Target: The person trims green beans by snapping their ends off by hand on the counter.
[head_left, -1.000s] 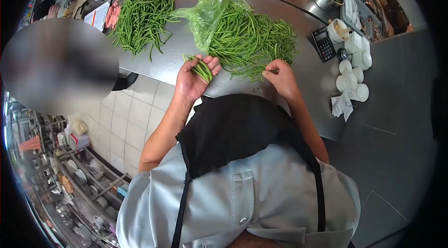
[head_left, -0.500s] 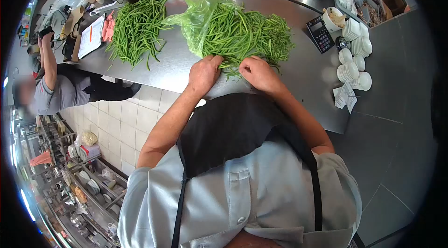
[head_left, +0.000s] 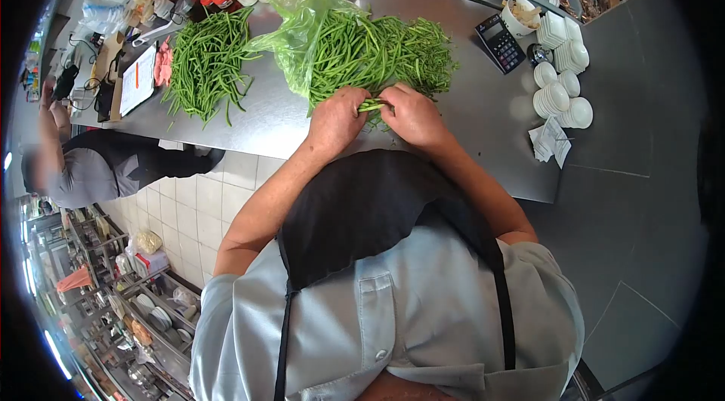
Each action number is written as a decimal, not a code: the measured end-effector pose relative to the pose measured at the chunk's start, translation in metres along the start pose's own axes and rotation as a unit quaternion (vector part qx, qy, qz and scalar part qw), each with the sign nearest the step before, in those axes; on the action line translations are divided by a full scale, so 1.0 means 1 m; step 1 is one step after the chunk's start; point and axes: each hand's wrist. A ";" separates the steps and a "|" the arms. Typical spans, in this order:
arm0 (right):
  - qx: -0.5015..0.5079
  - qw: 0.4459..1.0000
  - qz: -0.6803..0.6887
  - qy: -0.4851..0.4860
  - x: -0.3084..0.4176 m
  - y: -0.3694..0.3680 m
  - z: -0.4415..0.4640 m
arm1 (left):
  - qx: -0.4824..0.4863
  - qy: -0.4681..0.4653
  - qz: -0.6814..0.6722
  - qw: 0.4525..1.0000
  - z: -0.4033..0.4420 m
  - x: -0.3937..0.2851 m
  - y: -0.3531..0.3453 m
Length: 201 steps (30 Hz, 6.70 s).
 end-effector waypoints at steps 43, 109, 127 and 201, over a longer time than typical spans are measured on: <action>-0.017 0.950 0.195 -0.245 -0.027 -0.025 0.013 | 0.051 0.277 -0.740 0.610 -0.017 0.008 -0.006; 0.048 0.941 0.301 -0.145 -0.025 -0.009 -0.027 | -0.067 0.272 -0.681 0.677 0.007 -0.015 -0.003; 0.229 0.818 0.524 0.058 -0.005 0.006 -0.020 | 0.086 0.356 -0.732 0.574 -0.018 -0.002 0.019; -0.113 0.951 0.135 -0.254 -0.041 -0.010 -0.091 | 0.053 -0.129 0.142 0.980 -0.052 0.097 -0.003</action>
Point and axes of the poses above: each hand's wrist, its own z-axis towards the middle knuckle, its own y-axis out of the back of the hand, x = y × z, and after that the axes turned 11 degrees about -z, right-handed
